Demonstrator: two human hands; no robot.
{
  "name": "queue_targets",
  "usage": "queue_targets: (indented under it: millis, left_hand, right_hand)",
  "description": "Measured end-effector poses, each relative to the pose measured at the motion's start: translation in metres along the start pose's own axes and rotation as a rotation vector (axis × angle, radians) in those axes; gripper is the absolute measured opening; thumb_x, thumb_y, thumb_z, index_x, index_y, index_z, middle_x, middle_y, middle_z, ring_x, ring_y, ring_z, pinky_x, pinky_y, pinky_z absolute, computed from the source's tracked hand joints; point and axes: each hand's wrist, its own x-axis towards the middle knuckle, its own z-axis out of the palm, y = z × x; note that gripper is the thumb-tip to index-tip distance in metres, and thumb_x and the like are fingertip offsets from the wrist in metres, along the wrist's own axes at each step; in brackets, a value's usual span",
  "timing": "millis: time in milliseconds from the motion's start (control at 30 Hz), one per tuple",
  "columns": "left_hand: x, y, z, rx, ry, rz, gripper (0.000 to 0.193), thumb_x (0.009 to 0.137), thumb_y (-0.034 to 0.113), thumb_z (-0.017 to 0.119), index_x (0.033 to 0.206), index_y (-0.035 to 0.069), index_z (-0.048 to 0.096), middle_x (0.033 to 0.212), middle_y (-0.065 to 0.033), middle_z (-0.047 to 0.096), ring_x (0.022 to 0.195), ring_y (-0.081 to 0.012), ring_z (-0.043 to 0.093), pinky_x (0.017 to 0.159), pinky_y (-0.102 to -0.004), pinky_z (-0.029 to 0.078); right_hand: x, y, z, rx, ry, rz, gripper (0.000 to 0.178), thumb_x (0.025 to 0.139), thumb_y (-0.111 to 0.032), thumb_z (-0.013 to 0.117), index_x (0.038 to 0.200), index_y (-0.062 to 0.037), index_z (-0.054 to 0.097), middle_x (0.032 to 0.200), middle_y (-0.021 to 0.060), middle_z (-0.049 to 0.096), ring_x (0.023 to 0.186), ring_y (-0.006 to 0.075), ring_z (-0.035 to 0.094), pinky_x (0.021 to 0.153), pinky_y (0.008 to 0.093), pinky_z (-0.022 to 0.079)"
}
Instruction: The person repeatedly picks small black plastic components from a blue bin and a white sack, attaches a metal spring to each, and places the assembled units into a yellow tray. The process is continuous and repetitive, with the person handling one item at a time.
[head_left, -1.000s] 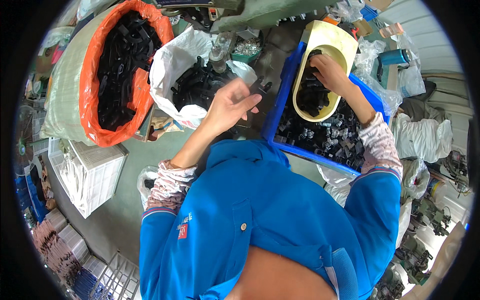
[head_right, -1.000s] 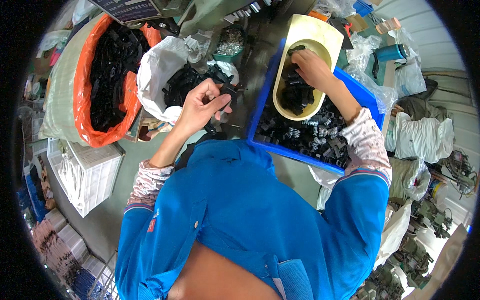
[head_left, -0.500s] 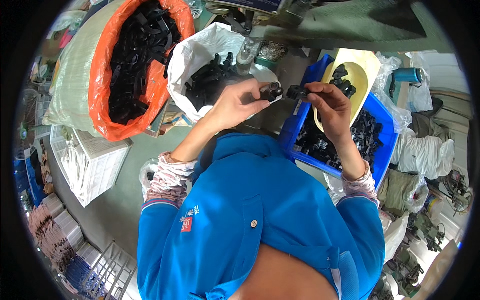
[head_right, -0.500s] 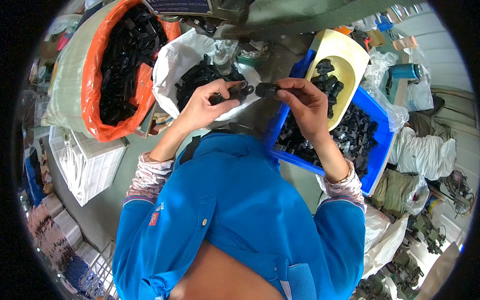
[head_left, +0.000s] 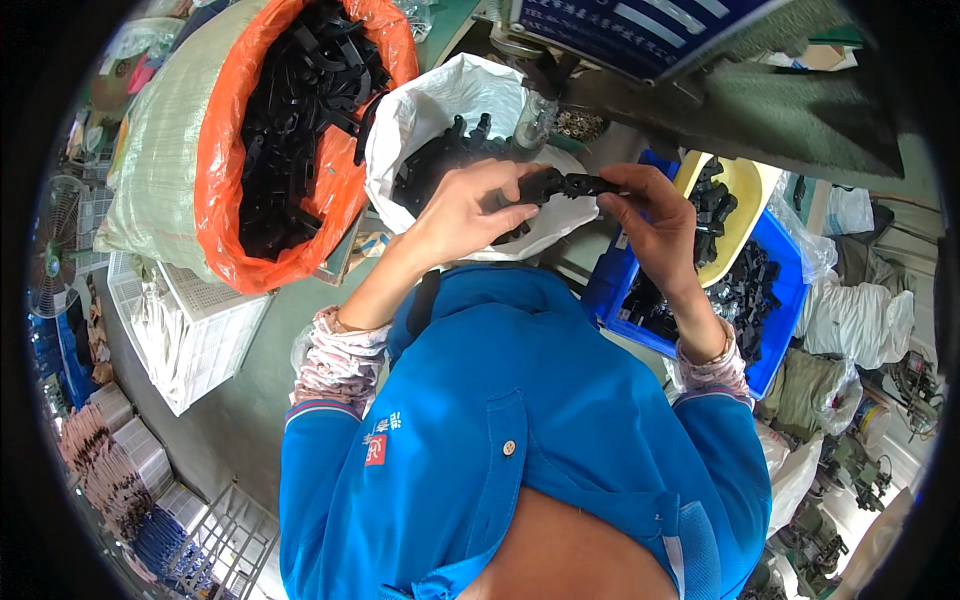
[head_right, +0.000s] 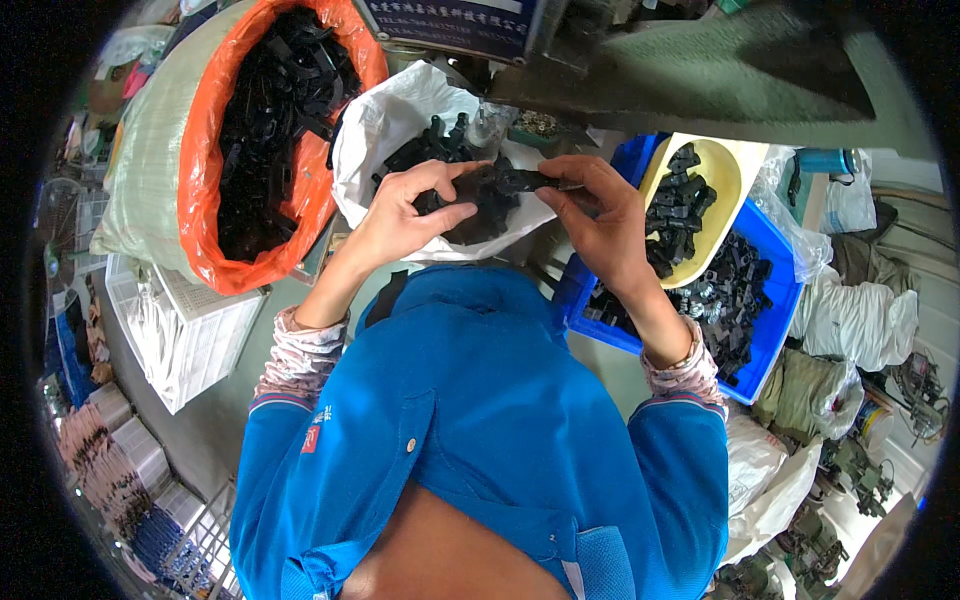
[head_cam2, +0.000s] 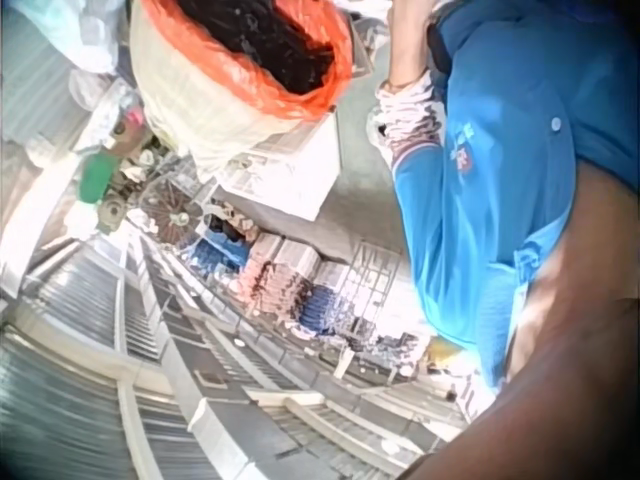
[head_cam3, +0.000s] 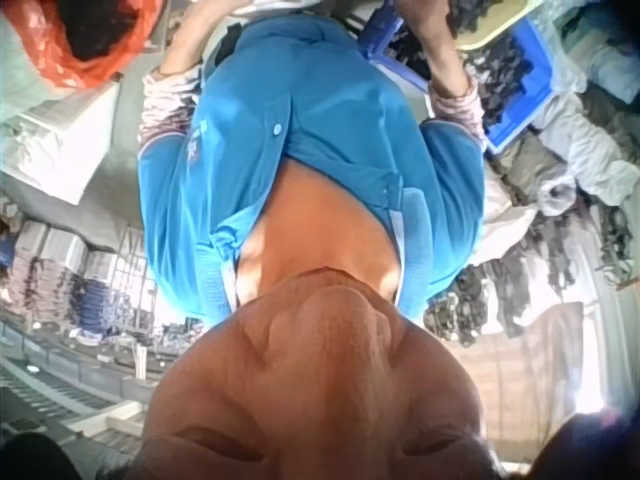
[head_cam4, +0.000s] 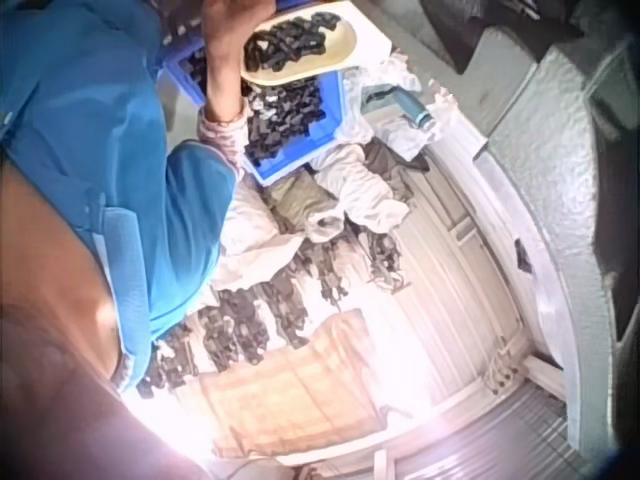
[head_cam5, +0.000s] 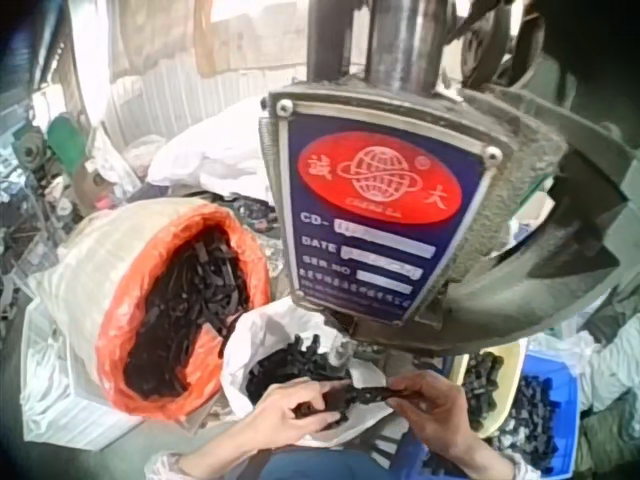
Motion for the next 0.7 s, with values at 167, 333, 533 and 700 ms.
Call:
queue_targets:
  millis: [167, 333, 533, 700]
  left_hand:
    - [0.006, -0.002, -0.014, 0.069, -0.041, -0.035, 0.025, 0.077, 0.004, 0.074, 0.071, 0.002, 0.05, 0.119, -0.0161, 0.068, 0.089, -0.0227, 0.066, 0.08, -0.0317, 0.051]
    - [0.011, -0.009, -0.022, 0.081, -0.05, 0.013, 0.025, 0.076, 0.004, 0.074, 0.07, 0.002, 0.05, 0.118, -0.0158, 0.068, 0.084, -0.0238, 0.064, 0.076, -0.0326, 0.05]
    - [0.017, -0.012, -0.033, 0.098, -0.097, -0.008, 0.028, 0.075, 0.004, 0.075, 0.069, 0.002, 0.047, 0.119, -0.0155, 0.067, 0.082, -0.0249, 0.062, 0.075, -0.0336, 0.049]
    - [0.023, -0.011, -0.04, 0.146, -0.139, 0.023, 0.017, 0.074, 0.004, 0.074, 0.088, 0.003, 0.064, 0.095, -0.0102, 0.068, 0.075, -0.0231, 0.06, 0.071, -0.0339, 0.049]
  right_hand:
    - [0.011, -0.003, 0.009, -0.006, -0.024, 0.008, 0.024, 0.086, 0.002, 0.07, 0.109, 0.0027, 0.066, 0.106, 0.0068, 0.062, 0.091, 0.0129, 0.064, 0.079, 0.0251, 0.052]
    - [0.019, 0.002, 0.022, 0.256, -0.036, 0.165, 0.027, 0.087, -0.002, 0.071, 0.113, 0.0039, 0.064, 0.107, 0.0034, 0.061, 0.092, 0.0094, 0.061, 0.081, 0.0232, 0.049]
    - [0.022, 0.009, 0.034, 0.155, 0.019, 0.057, 0.03, 0.085, -0.003, 0.073, 0.114, 0.0009, 0.066, 0.11, 0.0042, 0.061, 0.096, 0.0125, 0.063, 0.083, 0.0268, 0.053]
    - [0.025, 0.013, 0.037, 0.084, 0.059, 0.043, 0.028, 0.084, -0.002, 0.073, 0.112, -0.0005, 0.067, 0.11, 0.0064, 0.061, 0.097, 0.0146, 0.064, 0.083, 0.0277, 0.056]
